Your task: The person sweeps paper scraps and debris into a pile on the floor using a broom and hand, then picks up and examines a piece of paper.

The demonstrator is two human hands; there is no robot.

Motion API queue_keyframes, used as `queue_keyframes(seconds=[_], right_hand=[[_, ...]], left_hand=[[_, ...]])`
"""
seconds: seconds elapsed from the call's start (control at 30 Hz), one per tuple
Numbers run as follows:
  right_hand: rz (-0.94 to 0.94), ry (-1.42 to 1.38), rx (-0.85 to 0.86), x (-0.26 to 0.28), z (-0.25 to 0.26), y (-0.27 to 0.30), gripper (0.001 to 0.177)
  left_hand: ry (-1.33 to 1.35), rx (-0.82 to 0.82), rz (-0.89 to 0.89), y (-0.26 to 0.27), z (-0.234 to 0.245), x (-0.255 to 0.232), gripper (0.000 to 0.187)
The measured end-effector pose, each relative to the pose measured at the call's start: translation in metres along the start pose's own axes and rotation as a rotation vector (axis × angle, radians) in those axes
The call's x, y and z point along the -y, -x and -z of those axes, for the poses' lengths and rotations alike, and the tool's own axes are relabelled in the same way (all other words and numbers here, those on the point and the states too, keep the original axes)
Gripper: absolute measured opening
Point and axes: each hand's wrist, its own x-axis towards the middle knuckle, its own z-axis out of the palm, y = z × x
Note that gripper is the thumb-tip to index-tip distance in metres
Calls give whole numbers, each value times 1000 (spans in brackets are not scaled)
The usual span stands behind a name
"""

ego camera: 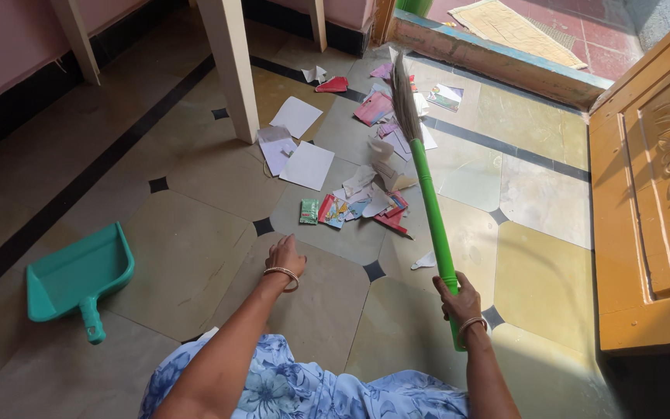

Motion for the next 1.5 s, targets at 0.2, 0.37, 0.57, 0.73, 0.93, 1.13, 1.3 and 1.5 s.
queue_keyframes(seconds=[0.2, 0.37, 0.57, 0.73, 0.93, 1.13, 1.3, 1.5], right_hand=[[254, 717, 17, -72, 149, 26, 46], [95, 1089, -23, -119, 221, 83, 49], [-35, 1073, -171, -124, 205, 20, 56], [73, 763, -164, -101, 134, -52, 58], [291, 618, 88, -64, 56, -25, 45], [337, 762, 189, -39, 2, -21, 49], [-133, 264, 154, 20, -19, -16, 49], [-15, -246, 429, 103, -80, -15, 37]], left_hand=[[-452, 524, 283, 38, 42, -36, 162], [-551, 554, 280, 70, 57, -58, 176], [-563, 524, 284, 68, 51, -60, 179], [-552, 511, 297, 61, 47, -61, 180], [-539, 519, 302, 61, 45, -59, 181], [-570, 524, 300, 53, 35, -57, 180], [-539, 368, -175, 30, 7, -59, 165], [-569, 351, -216, 14, 3, -73, 163]])
